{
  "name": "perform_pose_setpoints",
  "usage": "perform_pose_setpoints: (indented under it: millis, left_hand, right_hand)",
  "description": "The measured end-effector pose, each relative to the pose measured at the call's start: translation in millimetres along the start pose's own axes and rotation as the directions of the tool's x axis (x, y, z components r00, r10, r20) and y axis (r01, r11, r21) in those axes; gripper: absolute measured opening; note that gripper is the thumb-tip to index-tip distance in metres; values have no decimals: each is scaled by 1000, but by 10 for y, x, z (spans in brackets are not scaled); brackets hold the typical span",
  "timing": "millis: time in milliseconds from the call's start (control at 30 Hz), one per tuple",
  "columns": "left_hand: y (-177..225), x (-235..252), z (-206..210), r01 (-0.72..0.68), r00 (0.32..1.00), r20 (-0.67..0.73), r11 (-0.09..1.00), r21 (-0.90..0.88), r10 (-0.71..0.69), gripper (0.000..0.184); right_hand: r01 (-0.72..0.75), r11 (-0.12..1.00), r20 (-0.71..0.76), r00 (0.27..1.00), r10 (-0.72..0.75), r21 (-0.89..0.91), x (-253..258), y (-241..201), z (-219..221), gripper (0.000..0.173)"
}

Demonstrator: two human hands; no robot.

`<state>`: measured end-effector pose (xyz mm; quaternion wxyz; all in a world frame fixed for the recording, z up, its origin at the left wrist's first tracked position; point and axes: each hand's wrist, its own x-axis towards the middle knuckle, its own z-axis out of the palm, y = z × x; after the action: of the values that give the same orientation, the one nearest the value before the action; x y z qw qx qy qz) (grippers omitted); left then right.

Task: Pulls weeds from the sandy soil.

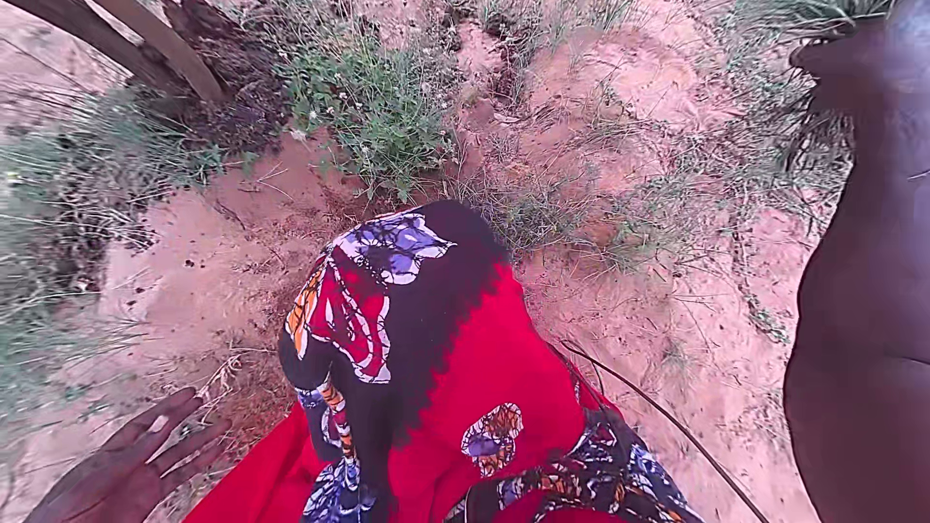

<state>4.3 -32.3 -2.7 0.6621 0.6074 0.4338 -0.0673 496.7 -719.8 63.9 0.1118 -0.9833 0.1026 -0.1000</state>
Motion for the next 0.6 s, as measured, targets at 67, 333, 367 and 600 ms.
perform_pose_setpoints:
  millis: [67,333,367,600]
  left_hand:
    - [-46,-65,-32,22,999,-36,1000,7,-22,31]
    - [-91,-504,264,78,982,-168,995,-56,-86,27]
    - [-31,-566,414,87,972,-213,994,-61,-98,30]
    - [-339,-572,-36,157,964,-210,987,-36,-161,31]
  right_hand:
    - [-32,998,360,931,52,-60,-175,25,537,72]
    - [287,954,485,849,-208,-92,-851,-1004,976,33]
    - [348,937,466,835,-293,-35,-883,-1224,1067,33]
    - [635,726,734,356,-578,264,-1688,-2940,2428,28]
